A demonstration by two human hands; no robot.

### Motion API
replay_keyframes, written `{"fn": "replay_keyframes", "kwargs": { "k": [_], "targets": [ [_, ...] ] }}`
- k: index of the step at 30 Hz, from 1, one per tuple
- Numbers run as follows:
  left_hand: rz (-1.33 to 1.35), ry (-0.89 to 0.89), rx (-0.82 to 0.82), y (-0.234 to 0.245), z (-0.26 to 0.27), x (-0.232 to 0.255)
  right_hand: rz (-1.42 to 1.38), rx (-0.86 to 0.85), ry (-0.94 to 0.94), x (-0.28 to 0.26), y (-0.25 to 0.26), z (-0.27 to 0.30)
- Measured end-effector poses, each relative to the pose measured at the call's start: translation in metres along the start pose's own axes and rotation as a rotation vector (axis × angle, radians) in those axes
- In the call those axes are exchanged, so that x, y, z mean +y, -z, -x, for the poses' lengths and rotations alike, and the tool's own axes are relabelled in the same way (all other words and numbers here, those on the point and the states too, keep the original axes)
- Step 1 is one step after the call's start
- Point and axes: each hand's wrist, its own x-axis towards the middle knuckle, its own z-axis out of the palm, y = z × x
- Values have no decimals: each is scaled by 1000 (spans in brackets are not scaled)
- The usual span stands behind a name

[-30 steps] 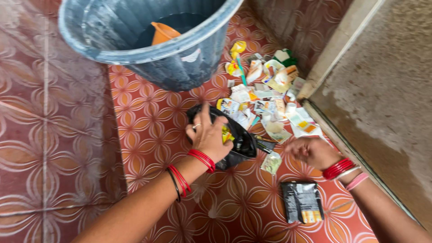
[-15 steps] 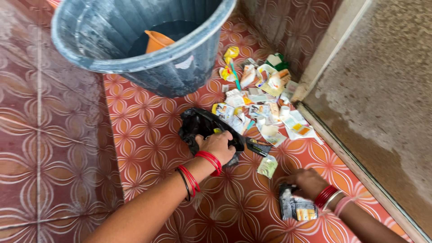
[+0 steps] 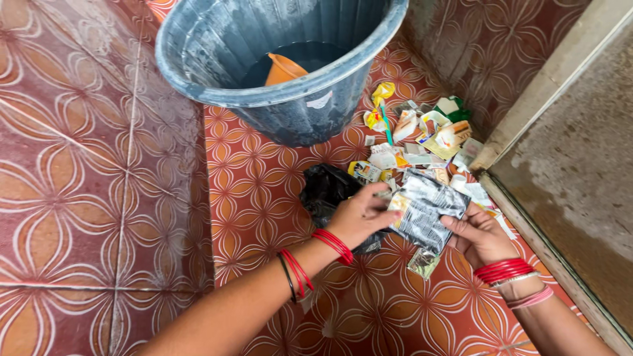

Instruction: The person picks up scattered plastic wrappers and trash sachets from the floor by hand and puts them into a black plastic bag.

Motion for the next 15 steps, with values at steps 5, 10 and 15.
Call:
{"fn": "replay_keyframes", "kwargs": {
  "k": [5, 10, 15],
  "targets": [
    [-292, -31, 6, -1, 5, -1, 328, 76, 163, -5, -24, 1],
    [-648, -171, 19, -2, 10, 14, 673, 9, 249, -12, -25, 4],
    [-671, -112, 183, -15, 18, 29, 610, -68, 167, 18, 17, -12]
  ]
}}
